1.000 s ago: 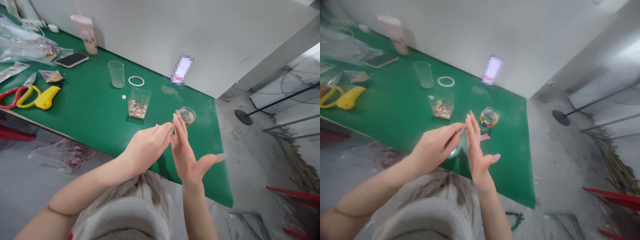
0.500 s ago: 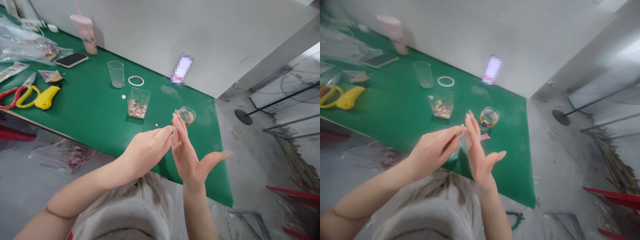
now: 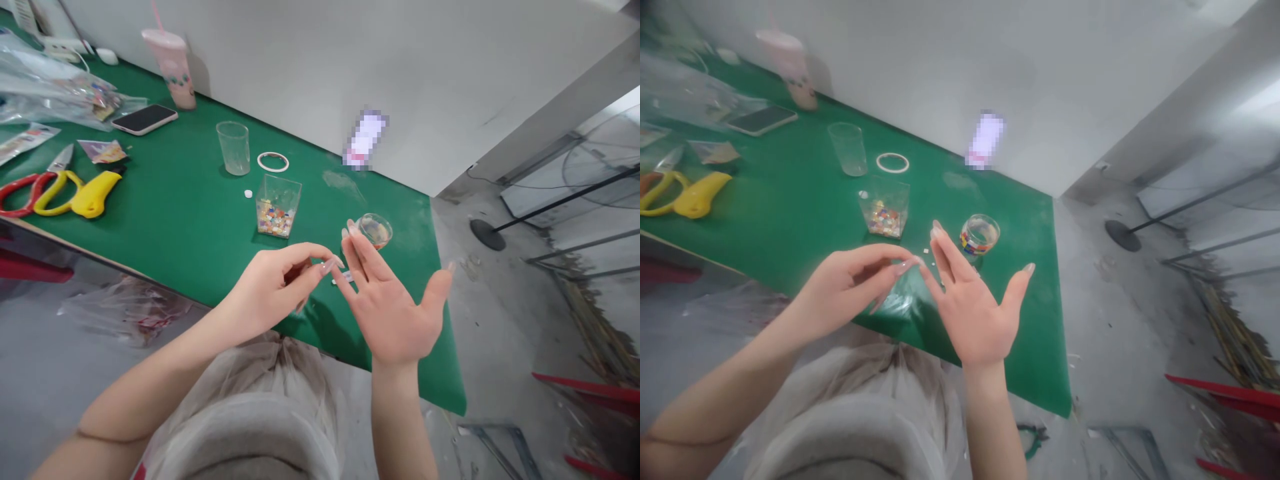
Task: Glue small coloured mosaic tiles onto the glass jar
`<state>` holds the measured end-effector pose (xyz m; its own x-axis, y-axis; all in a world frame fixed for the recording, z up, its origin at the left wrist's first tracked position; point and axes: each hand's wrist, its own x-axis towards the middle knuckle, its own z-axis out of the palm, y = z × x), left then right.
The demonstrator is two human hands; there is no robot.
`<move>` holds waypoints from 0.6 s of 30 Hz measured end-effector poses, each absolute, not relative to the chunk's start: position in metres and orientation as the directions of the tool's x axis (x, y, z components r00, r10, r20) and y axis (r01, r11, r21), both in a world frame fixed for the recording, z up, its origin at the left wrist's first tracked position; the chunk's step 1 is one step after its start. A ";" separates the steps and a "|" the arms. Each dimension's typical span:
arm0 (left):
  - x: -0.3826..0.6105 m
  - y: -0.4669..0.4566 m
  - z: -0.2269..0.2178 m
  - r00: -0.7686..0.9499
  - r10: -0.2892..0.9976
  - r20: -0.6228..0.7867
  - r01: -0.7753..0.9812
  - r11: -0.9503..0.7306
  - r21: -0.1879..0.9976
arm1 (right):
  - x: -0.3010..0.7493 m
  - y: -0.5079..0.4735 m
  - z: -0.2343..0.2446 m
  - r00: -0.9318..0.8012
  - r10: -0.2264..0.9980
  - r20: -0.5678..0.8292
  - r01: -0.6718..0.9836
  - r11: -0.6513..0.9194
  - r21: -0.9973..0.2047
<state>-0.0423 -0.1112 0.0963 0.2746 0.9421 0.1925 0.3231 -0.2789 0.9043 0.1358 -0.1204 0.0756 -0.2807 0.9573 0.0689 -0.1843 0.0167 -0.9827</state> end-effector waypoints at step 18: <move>-0.043 -0.090 0.069 0.343 0.936 -0.080 0.217 0.004 0.976 | 0.139 -0.119 0.074 -0.295 0.952 0.079 -0.222 0.012 -0.975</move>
<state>-0.0435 -0.0902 0.0690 0.3425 0.9361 -0.0805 0.2173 0.0044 0.9761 0.1389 -0.1191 0.0738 -0.2949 0.9522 0.0791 -0.2216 0.0124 -0.9751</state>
